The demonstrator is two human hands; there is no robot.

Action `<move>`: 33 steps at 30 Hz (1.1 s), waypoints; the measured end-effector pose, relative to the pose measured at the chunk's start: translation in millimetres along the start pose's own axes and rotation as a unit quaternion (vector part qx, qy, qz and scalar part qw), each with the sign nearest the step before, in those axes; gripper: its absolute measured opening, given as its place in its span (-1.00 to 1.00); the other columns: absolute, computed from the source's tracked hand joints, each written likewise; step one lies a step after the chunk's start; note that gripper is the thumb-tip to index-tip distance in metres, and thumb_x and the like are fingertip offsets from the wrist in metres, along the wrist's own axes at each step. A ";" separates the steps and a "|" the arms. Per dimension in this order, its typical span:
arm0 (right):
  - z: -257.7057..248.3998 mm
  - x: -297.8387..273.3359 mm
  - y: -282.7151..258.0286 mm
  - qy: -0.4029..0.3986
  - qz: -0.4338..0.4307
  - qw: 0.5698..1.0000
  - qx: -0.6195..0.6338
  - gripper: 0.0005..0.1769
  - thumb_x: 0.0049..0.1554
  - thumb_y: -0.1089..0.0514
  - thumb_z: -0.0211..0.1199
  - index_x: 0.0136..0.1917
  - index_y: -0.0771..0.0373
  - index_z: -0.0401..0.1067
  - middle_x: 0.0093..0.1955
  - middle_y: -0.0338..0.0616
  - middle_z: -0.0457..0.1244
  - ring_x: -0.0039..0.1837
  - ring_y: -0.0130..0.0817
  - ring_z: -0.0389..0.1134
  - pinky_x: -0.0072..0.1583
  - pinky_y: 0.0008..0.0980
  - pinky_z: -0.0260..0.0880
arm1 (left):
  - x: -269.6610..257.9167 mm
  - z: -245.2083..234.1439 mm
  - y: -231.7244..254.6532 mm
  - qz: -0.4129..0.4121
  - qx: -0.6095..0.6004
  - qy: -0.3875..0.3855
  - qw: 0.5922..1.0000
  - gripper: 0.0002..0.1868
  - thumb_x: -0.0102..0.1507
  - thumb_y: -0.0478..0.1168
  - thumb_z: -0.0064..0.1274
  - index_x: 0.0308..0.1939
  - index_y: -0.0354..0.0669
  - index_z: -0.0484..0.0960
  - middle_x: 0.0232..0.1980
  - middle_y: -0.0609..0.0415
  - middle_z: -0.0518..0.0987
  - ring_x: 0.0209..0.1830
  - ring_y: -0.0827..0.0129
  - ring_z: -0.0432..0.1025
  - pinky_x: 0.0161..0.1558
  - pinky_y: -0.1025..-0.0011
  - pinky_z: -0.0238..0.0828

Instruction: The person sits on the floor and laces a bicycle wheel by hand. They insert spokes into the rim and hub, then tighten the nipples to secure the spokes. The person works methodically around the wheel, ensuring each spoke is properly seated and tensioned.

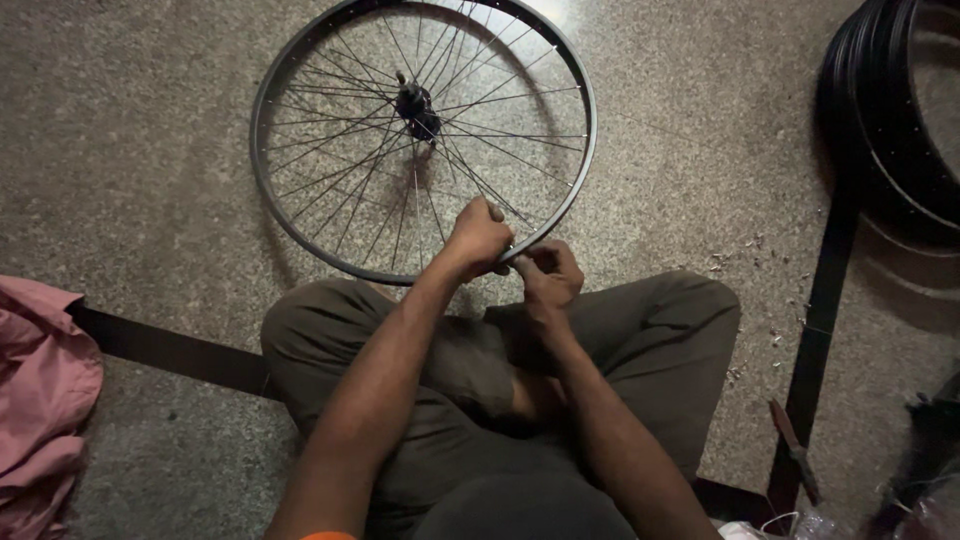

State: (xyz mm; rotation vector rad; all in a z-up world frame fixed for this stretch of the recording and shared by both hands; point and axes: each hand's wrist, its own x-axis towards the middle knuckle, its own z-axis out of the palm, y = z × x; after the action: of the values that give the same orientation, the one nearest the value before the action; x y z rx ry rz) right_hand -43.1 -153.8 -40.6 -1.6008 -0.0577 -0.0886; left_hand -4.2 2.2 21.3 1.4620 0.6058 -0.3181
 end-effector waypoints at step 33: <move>-13.9 34.4 11.1 -0.092 0.114 0.987 0.066 -0.84 0.05 0.40 0.41 -0.10 0.34 0.48 -0.18 -0.23 0.37 -0.12 -0.53 0.37 -0.05 -0.50 0.42 | 12.0 -36.5 27.5 0.059 0.228 -0.250 0.939 -0.73 0.28 -0.14 -0.05 -0.11 -0.30 0.56 -0.29 -0.25 0.62 -0.42 0.04 0.56 -0.35 0.06 0.56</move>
State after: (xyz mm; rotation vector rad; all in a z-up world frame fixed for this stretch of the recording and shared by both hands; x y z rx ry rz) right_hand -8.1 -168.7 -48.1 -1.4686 -0.0224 0.2357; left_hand 13.9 42.8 37.5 1.7612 0.0240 -0.7443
